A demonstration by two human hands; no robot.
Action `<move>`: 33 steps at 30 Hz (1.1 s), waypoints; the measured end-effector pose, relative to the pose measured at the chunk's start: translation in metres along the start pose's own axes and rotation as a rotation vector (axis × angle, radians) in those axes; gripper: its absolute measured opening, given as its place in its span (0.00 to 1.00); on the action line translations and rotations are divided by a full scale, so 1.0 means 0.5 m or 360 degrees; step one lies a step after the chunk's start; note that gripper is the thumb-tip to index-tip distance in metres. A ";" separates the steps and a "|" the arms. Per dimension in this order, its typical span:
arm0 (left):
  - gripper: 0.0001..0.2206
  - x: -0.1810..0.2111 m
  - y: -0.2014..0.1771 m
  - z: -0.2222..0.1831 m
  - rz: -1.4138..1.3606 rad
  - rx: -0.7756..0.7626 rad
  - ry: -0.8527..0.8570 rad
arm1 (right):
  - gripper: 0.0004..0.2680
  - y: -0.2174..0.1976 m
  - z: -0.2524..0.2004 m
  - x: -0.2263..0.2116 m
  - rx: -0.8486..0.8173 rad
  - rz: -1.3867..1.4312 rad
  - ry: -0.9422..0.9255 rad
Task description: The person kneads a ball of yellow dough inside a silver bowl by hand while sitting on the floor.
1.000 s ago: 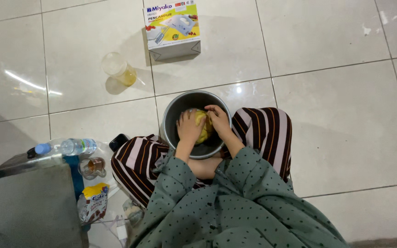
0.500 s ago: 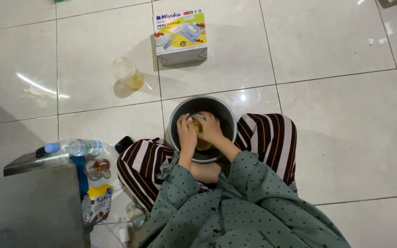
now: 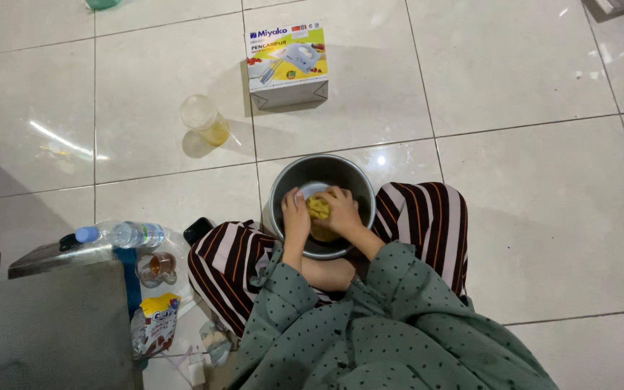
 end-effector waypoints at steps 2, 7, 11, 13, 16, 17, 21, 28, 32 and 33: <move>0.19 -0.007 0.009 0.006 -0.0016 0.0036 0.0047 | 0.23 -0.019 0.005 0.001 0.0235 0.0097 -0.0156; 0.19 -0.006 0.018 0.010 -0.0077 0.0153 0.0160 | 0.20 -0.055 0.009 -0.046 0.0507 0.0303 -0.0363; 0.20 -0.007 0.035 0.018 -0.0042 0.0053 0.0153 | 0.22 -0.043 0.034 -0.033 0.0056 0.0079 -0.0144; 0.20 -0.010 0.036 0.027 0.0025 0.0043 0.0178 | 0.25 -0.052 0.053 -0.038 -0.0143 0.0069 -0.0008; 0.19 0.020 0.018 0.010 -0.0049 0.0045 0.0121 | 0.19 -0.078 0.074 -0.055 -0.0054 0.0197 -0.0081; 0.20 0.035 0.013 0.004 -0.0056 0.0044 0.0142 | 0.14 -0.083 0.085 -0.065 0.0047 0.0142 -0.0206; 0.21 0.007 0.021 0.021 -0.0046 0.0106 0.0122 | 0.13 -0.005 0.155 -0.020 0.0087 -0.0134 -0.0251; 0.21 -0.034 0.028 0.036 -0.0135 0.0112 0.0055 | 0.11 0.037 0.050 -0.035 0.0382 -0.0846 -0.0335; 0.20 -0.022 0.029 0.039 -0.0131 0.0136 0.0047 | 0.13 0.018 0.072 -0.033 0.0206 -0.0638 -0.0285; 0.21 -0.018 0.028 0.037 -0.0148 0.0144 0.0032 | 0.13 0.015 0.095 -0.024 -0.0003 -0.0512 -0.0145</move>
Point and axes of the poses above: each hand's wrist, its own z-axis towards the middle knuckle, its own y-axis out of the palm, x = y × z, the point moved 2 cm from there along z, towards the middle knuckle, and after that the axes turned 8 degrees about z, right-handed, at the moved point
